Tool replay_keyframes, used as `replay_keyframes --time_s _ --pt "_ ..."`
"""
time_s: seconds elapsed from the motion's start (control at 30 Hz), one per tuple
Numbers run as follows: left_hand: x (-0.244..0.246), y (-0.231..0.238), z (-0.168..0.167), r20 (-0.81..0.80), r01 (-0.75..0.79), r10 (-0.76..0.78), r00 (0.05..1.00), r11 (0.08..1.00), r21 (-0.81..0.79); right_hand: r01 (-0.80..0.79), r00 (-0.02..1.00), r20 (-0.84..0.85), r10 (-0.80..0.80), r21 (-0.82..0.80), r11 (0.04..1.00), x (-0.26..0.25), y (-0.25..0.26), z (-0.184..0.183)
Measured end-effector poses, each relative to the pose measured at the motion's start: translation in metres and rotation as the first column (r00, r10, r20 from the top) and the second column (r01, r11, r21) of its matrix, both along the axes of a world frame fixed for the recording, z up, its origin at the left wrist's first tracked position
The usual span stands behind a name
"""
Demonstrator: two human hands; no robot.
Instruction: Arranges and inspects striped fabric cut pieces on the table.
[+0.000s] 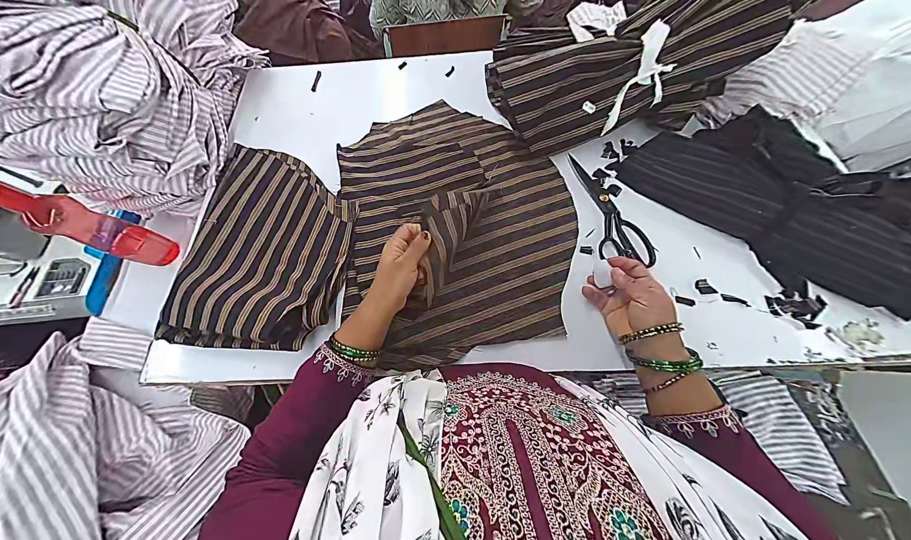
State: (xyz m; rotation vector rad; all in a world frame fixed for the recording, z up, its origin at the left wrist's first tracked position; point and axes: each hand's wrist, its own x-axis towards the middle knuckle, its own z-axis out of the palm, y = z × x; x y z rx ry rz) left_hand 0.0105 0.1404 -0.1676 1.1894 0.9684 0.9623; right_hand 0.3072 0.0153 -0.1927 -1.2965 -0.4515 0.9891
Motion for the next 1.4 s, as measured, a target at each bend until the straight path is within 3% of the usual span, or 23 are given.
replay_keyframes --time_s 0.1,0.2,0.3,0.43,0.53,0.67,0.77,0.83,0.87,0.93,1.0,1.03,1.07,1.1,1.17,1.2,1.27,1.33,1.4 --pt "0.004 -0.004 -0.009 -0.048 0.193 -0.189 0.981 0.977 0.093 -0.240 0.970 -0.061 0.234 -0.130 0.962 -0.020 0.009 0.015" --pt "0.011 -0.008 -0.014 -0.105 0.300 -0.284 0.953 0.937 0.180 -0.509 0.850 -0.007 0.527 -0.266 0.819 -0.045 0.027 0.025" --pt "0.015 -0.007 -0.017 -0.258 0.416 -0.356 0.898 0.877 0.239 -0.591 0.774 0.055 0.631 -0.297 0.750 -0.057 0.044 0.023" --pt "0.022 -0.011 -0.017 -0.595 0.587 -0.388 0.704 0.789 0.181 -0.574 0.766 0.109 0.634 -0.329 0.750 -0.062 0.048 0.019" --pt "0.031 -0.019 -0.018 -0.750 0.651 -0.314 0.582 0.733 0.197 -0.557 0.805 0.061 0.590 -0.263 0.788 -0.058 0.045 0.011" --pt "0.041 -0.020 -0.025 -0.748 0.597 -0.159 0.645 0.716 0.363 -0.587 0.796 0.027 0.605 -0.211 0.782 -0.053 0.045 0.008" --pt "0.038 -0.002 -0.015 -0.569 0.399 -0.236 0.787 0.899 0.179 -0.595 0.791 0.028 0.611 -0.199 0.779 -0.051 0.045 0.008" --pt "0.029 0.008 -0.013 -0.454 0.258 -0.168 0.875 0.955 0.144 -0.608 0.782 0.030 0.623 -0.182 0.772 -0.050 0.044 0.006" --pt "0.025 0.007 -0.010 -0.478 0.258 -0.131 0.868 0.943 0.209 -0.615 0.778 0.023 0.628 -0.179 0.768 -0.050 0.043 0.006" --pt "0.026 -0.004 0.002 -0.623 0.420 -0.109 0.774 0.826 0.377 -0.609 0.790 -0.024 0.613 -0.146 0.779 -0.054 0.044 0.012" --pt "0.039 -0.023 0.007 -0.739 0.587 -0.120 0.663 0.696 0.413 -0.592 0.805 -0.089 0.587 -0.046 0.804 -0.064 0.043 0.021" --pt "0.044 -0.028 0.004 -0.742 0.597 -0.114 0.661 0.678 0.428 -0.584 0.807 -0.097 0.582 0.016 0.812 -0.069 0.043 0.024" --pt "0.045 -0.028 0.001 -0.700 0.542 -0.115 0.705 0.724 0.427 -0.574 0.810 -0.094 0.579 0.077 0.815 -0.071 0.044 0.027" --pt "0.043 -0.025 0.002 -0.616 0.428 -0.133 0.777 0.829 0.361 -0.561 0.816 -0.082 0.572 0.125 0.818 -0.071 0.047 0.028" --pt "0.031 -0.014 0.009 -0.307 0.055 -0.037 0.951 0.997 0.051 -0.530 0.842 -0.035 0.538 0.121 0.839 -0.065 0.054 0.027" --pt "0.023 -0.008 0.018 -0.171 -0.142 0.120 0.978 0.983 -0.119 -0.515 0.857 0.015 0.516 0.068 0.854 -0.060 0.057 0.025" --pt "0.003 0.004 0.033 -0.033 -0.437 0.449 0.893 0.849 -0.296 -0.530 0.805 0.256 0.536 -0.097 0.842 -0.048 0.062 0.018" --pt "-0.018 0.014 0.049 -0.006 -0.628 0.638 0.770 0.755 -0.189 -0.642 0.526 0.535 0.661 -0.260 0.722 -0.036 0.064 0.013" --pt "-0.039 0.020 0.073 0.001 -0.717 0.724 0.690 0.683 0.141 -0.741 0.160 0.625 0.764 -0.436 0.511 -0.036 0.064 0.020"
